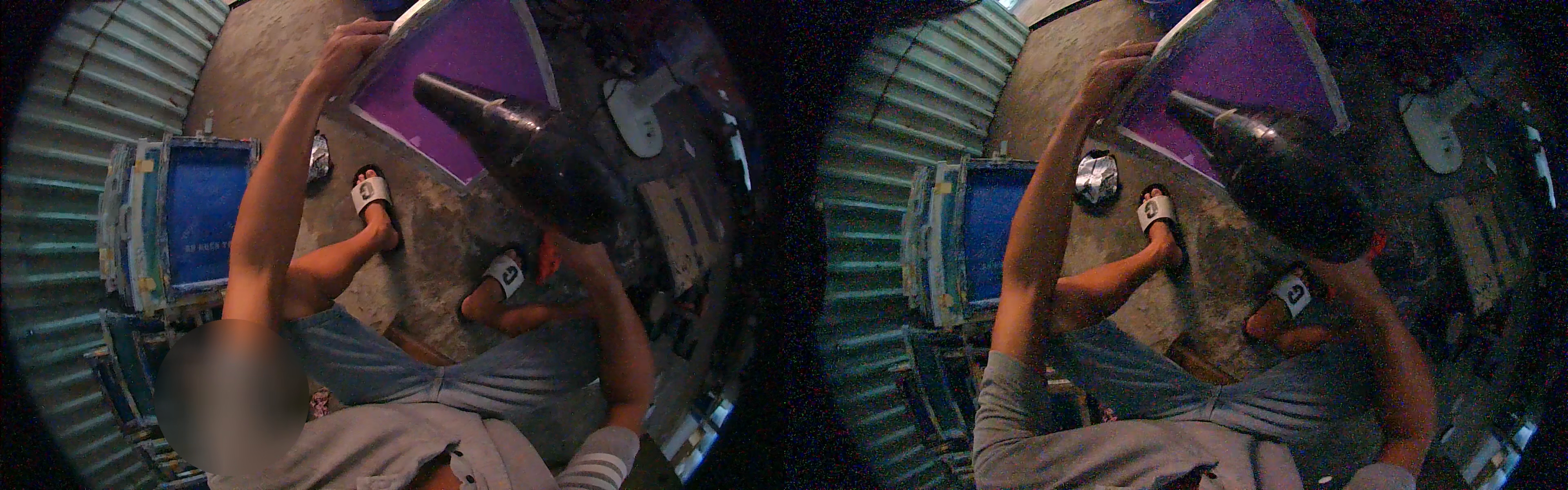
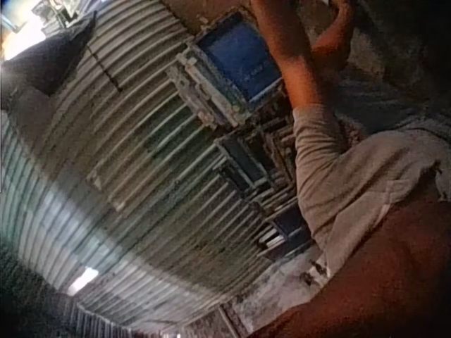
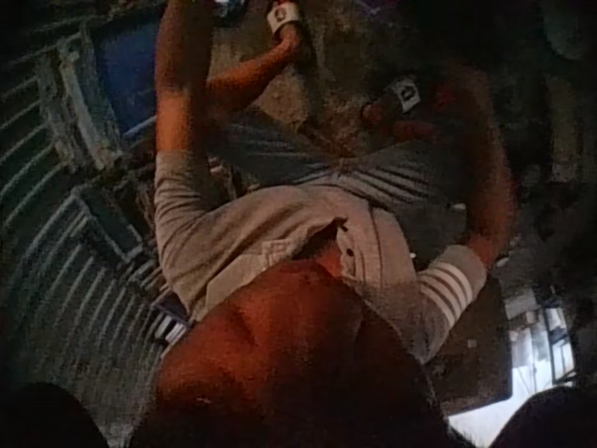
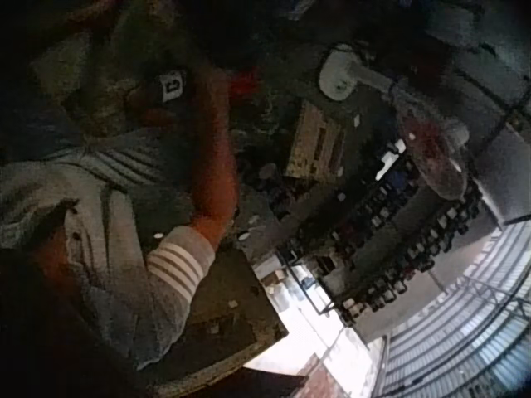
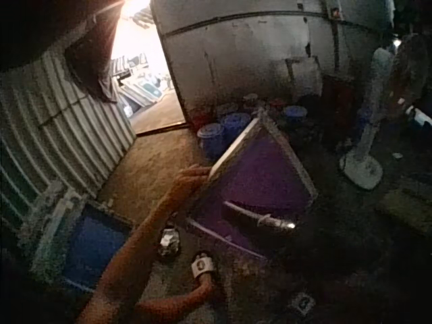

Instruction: The person prepares a silkscreen frame for printing by applying purple ink to the mesh surface using a squeegee. They spread the ink evenly across the screen and then use a heat gun to dry the ink on the frame.

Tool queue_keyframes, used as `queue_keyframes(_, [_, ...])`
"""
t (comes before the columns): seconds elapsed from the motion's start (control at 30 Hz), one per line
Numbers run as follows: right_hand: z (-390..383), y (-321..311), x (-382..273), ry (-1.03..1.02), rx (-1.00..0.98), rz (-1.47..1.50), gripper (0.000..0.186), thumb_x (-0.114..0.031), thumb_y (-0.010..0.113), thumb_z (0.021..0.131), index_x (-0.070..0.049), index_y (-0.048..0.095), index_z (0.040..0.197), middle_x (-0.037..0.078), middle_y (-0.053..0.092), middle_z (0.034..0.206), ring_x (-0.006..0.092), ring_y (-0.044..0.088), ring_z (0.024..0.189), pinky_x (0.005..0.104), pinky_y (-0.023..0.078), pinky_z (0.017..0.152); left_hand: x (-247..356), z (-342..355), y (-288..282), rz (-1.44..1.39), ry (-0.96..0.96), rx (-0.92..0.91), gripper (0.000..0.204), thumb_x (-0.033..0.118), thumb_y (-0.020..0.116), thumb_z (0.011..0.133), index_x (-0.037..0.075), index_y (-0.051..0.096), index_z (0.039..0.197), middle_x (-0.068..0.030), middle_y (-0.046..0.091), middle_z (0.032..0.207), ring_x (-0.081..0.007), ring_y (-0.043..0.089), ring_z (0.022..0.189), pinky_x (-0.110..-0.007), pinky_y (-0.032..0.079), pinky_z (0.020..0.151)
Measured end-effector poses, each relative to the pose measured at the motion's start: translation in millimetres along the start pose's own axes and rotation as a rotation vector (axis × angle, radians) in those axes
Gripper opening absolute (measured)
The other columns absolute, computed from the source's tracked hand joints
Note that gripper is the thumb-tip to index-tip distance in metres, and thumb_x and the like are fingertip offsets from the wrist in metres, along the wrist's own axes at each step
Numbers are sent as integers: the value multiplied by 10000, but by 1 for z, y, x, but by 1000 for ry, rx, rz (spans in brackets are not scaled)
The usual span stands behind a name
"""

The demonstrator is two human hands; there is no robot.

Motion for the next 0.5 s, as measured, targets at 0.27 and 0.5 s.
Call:
queue_keyframes(0.27, [3,24,-20,-131,-88,-50,379,-129,674,850,-74,614,1220,80,639,1189,220,592,1084,342,464,943,-14,-1,0,-69,-72,30,370,177,583,855,-4,667,1165,-116,627,1144,-212,594,1015,-291,455,918])
queue_keyframes(0.5, [27,36,-26,-307,-137,-308,607,-162,794,746,-100,554,1300,103,549,1353,258,533,1234,413,388,1075,3,3,12,68,-264,143,282,179,520,960,11,666,1134,-161,647,1207,-309,643,996,-340,510,875])
Point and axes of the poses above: each hand's wrist, its own z-axis towards the middle knuckle, its own y-axis out of the palm, x = y × z, the point moved 8 cm from there along z, towards the middle knuckle
